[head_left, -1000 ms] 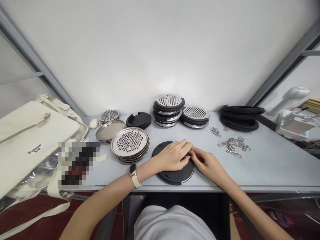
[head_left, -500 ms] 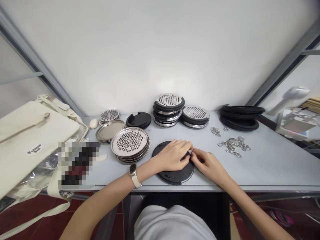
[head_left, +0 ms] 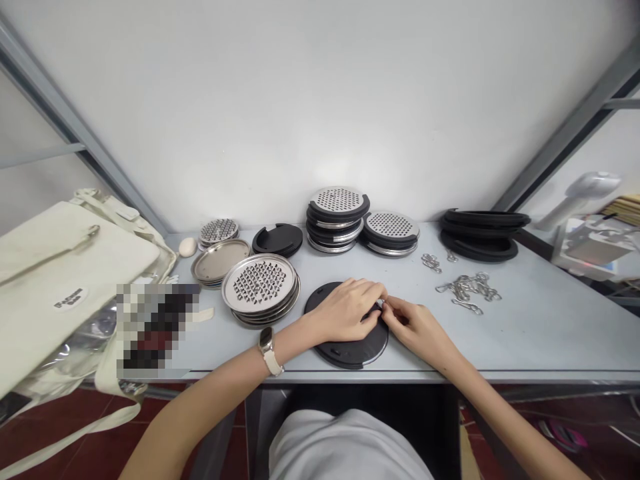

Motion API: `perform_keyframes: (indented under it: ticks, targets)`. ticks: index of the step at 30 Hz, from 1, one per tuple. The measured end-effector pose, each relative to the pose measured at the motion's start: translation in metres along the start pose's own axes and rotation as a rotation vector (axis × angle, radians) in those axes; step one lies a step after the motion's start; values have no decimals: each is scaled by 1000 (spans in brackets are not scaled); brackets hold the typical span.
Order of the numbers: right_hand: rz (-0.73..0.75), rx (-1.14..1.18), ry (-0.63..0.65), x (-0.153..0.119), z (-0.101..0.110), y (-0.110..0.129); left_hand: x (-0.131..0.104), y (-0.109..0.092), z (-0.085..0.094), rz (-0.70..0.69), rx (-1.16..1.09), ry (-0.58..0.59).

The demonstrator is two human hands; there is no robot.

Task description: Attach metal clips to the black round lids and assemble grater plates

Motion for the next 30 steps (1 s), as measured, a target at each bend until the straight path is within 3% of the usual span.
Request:
perform_keyframes:
  ticks: [30]
  targets:
    - [28, 30, -40, -1, 1, 2, 0, -2, 1, 8, -4, 8]
Point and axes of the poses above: each hand's wrist, its own x-axis towards the middle knuckle, its own z-axis out of the back of the hand, y = z × x, the point moved 6 cm from there along x, towards the middle knuckle, and after that the axes turned 12 degrees about y, right-handed, at the moved point
